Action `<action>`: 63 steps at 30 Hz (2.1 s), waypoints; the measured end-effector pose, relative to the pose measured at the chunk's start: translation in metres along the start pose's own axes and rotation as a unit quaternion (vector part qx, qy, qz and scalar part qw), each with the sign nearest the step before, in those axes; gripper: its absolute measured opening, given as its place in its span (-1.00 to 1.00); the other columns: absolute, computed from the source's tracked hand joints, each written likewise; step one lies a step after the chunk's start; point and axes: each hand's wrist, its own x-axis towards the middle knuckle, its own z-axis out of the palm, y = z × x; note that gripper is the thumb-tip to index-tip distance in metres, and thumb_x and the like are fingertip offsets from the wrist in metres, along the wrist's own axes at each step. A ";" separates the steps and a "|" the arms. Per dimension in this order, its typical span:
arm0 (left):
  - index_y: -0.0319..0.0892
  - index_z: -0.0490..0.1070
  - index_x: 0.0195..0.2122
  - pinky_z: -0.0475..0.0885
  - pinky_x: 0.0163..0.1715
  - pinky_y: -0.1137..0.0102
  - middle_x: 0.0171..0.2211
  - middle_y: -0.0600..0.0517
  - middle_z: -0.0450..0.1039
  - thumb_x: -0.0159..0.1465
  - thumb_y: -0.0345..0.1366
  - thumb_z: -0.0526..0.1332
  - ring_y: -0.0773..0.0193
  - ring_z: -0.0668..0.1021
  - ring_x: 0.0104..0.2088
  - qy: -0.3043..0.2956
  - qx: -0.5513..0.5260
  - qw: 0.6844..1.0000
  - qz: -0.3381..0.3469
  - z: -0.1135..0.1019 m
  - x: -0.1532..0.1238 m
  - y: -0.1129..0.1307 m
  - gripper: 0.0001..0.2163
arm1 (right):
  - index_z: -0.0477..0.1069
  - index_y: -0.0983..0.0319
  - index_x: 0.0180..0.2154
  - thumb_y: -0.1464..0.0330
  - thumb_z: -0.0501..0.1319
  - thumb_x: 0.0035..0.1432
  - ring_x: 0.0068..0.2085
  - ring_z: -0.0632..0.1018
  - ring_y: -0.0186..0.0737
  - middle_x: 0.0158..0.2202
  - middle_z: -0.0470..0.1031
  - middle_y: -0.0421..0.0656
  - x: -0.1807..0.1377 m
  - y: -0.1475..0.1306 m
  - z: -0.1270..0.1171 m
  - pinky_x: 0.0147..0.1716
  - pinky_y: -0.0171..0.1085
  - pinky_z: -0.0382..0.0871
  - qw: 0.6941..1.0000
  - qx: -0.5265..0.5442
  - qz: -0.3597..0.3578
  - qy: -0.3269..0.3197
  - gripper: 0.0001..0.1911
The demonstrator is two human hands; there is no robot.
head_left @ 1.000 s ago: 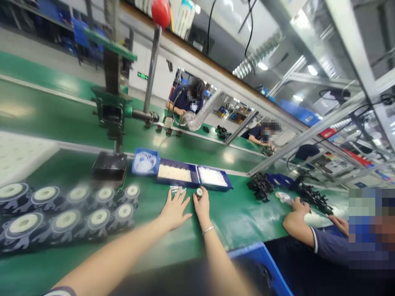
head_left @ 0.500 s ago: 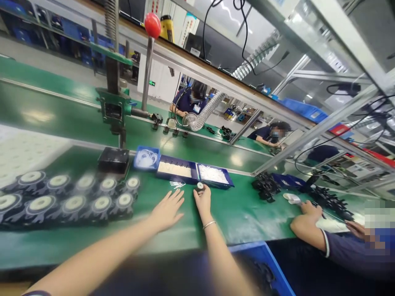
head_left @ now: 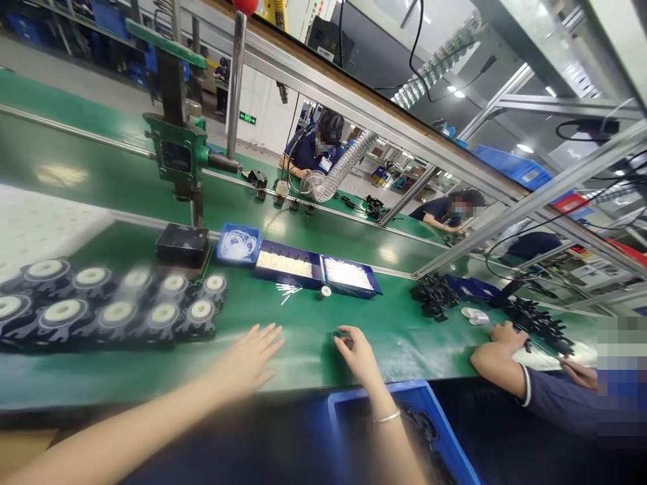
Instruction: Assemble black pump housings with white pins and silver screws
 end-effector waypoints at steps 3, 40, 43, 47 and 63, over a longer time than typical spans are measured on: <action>-0.08 0.03 0.38 0.14 0.31 0.03 0.39 -0.07 0.00 0.42 -0.07 0.04 0.04 0.16 0.37 -0.005 0.002 1.000 0.002 -0.010 -0.026 -0.001 -0.46 | 0.49 0.22 -0.22 0.20 0.20 0.13 -0.30 0.59 -0.13 -0.19 0.53 -0.04 0.002 -0.002 -0.013 -0.28 -0.14 0.52 0.999 -0.021 -0.007 -0.033 -0.74; -0.28 0.12 0.35 0.09 0.30 -0.15 0.32 -0.27 0.16 0.41 -0.12 -0.02 -0.18 0.20 0.34 0.022 0.004 0.998 0.052 -0.002 -0.049 -0.006 -0.46 | 0.38 -0.03 0.11 0.09 0.36 0.03 0.00 0.36 0.22 0.07 0.40 0.00 -0.171 -0.037 -0.041 -0.21 0.12 0.39 0.888 -0.374 0.183 -0.196 -0.42; -0.31 0.15 0.33 0.10 0.30 -0.13 0.33 -0.28 0.15 0.42 -0.11 -0.04 -0.16 0.19 0.34 0.012 0.029 0.998 0.051 -0.002 -0.049 -0.006 -0.47 | 0.43 0.05 0.01 0.17 0.34 0.04 -0.09 0.39 0.14 -0.11 0.47 -0.02 -0.171 -0.040 -0.040 -0.29 -0.07 0.38 0.889 -0.373 0.170 -0.206 -0.54; -0.33 0.17 0.32 0.08 0.31 -0.10 0.33 -0.28 0.14 0.42 -0.11 -0.02 -0.14 0.17 0.35 0.003 0.034 0.998 0.047 -0.002 -0.050 -0.007 -0.47 | 0.37 0.01 0.06 0.24 0.36 0.01 -0.18 0.44 0.02 -0.15 0.47 -0.07 -0.173 -0.040 -0.034 -0.32 -0.17 0.32 0.891 -0.389 0.167 -0.164 -0.46; -0.29 0.03 0.33 0.16 0.32 0.09 0.36 -0.30 -0.01 0.27 -0.36 0.24 -0.09 0.17 0.35 0.086 -0.251 0.960 -0.089 0.017 0.125 0.024 -0.36 | 0.37 0.01 0.12 0.18 0.30 0.03 -0.12 0.52 0.18 0.21 0.21 0.13 -0.180 -0.014 -0.025 -0.37 -0.03 0.45 0.872 -0.416 0.190 -0.175 -0.43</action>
